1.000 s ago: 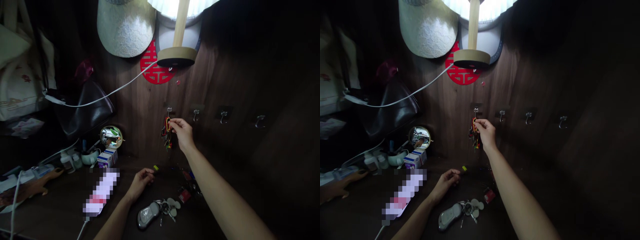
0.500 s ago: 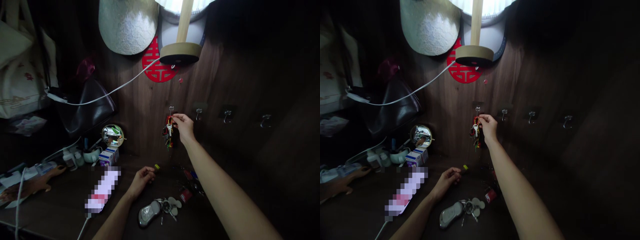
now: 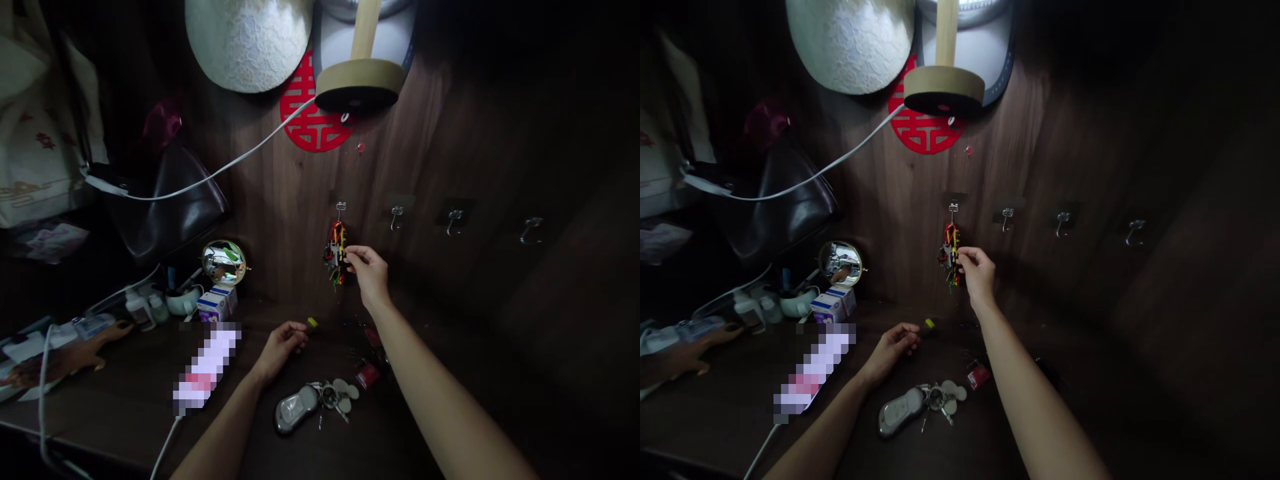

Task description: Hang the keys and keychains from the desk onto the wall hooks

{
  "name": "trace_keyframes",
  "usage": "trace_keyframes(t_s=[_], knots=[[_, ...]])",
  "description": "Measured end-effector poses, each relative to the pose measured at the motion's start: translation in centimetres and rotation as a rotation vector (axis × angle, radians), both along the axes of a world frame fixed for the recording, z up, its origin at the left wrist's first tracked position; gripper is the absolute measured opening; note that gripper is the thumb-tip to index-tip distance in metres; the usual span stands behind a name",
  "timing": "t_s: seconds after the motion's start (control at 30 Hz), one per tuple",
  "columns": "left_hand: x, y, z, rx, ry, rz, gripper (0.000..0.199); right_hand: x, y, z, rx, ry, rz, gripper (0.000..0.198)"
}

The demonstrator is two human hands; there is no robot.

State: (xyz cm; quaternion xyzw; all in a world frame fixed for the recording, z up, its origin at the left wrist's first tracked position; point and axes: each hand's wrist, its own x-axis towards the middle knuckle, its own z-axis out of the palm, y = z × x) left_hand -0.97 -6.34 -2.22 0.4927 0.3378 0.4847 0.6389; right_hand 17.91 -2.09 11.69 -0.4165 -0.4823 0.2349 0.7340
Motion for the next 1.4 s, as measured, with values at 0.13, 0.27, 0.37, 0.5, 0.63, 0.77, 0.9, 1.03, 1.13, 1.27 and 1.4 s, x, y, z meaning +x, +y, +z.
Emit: trace_keyframes(t_s=[0.13, 0.27, 0.37, 0.5, 0.63, 0.77, 0.9, 1.03, 1.13, 1.27, 1.4], knots=[[-0.1, -0.1, 0.1, -0.002, 0.006, 0.009, 0.031, 0.4, -1.0, -2.6, -0.057, 0.025, 0.009, 0.014], [-0.1, 0.0, 0.0, -0.002, 0.009, 0.023, 0.031, 1.0, -2.3, -5.3, -0.136, 0.057, 0.006, 0.015], [-0.1, 0.1, -0.2, 0.002, 0.016, 0.031, 0.032, 1.7, -3.3, -7.2, -0.189, 0.06, 0.004, 0.017], [-0.1, 0.2, -0.4, 0.01, 0.042, 0.03, 0.032, 2.4, -4.6, -9.7, -0.269, -0.018, 0.014, 0.02], [-0.1, 0.1, -0.3, 0.019, 0.059, 0.047, 0.033, 2.2, -5.6, -12.0, -0.321, -0.167, 0.053, 0.018], [0.0, 0.1, -0.4, 0.042, 0.075, 0.056, 0.033, 1.3, -6.3, -13.6, -0.278, -0.464, 0.059, 0.016], [0.0, 0.1, -0.4, 0.054, 0.088, 0.061, 0.034, 0.1, -6.7, -14.4, -0.256, -0.79, 0.029, 0.023], [-0.1, 0.1, -0.4, 0.053, 0.104, 0.067, 0.035, -0.8, -6.9, -14.7, -0.319, -1.025, -0.001, 0.029], [-0.1, 0.2, -0.4, 0.052, 0.113, 0.06, 0.035, -1.2, -7.0, -14.7, -0.343, -1.134, 0.021, 0.033], [0.0, 0.2, -0.5, 0.078, 0.136, 0.054, 0.034, -1.3, -7.2, -14.6, -0.322, -1.171, 0.027, 0.036], [0.1, 0.0, -0.4, 0.118, 0.202, 0.076, 0.032, -1.2, -7.2, -14.8, -0.286, -1.126, 0.047, 0.033]])
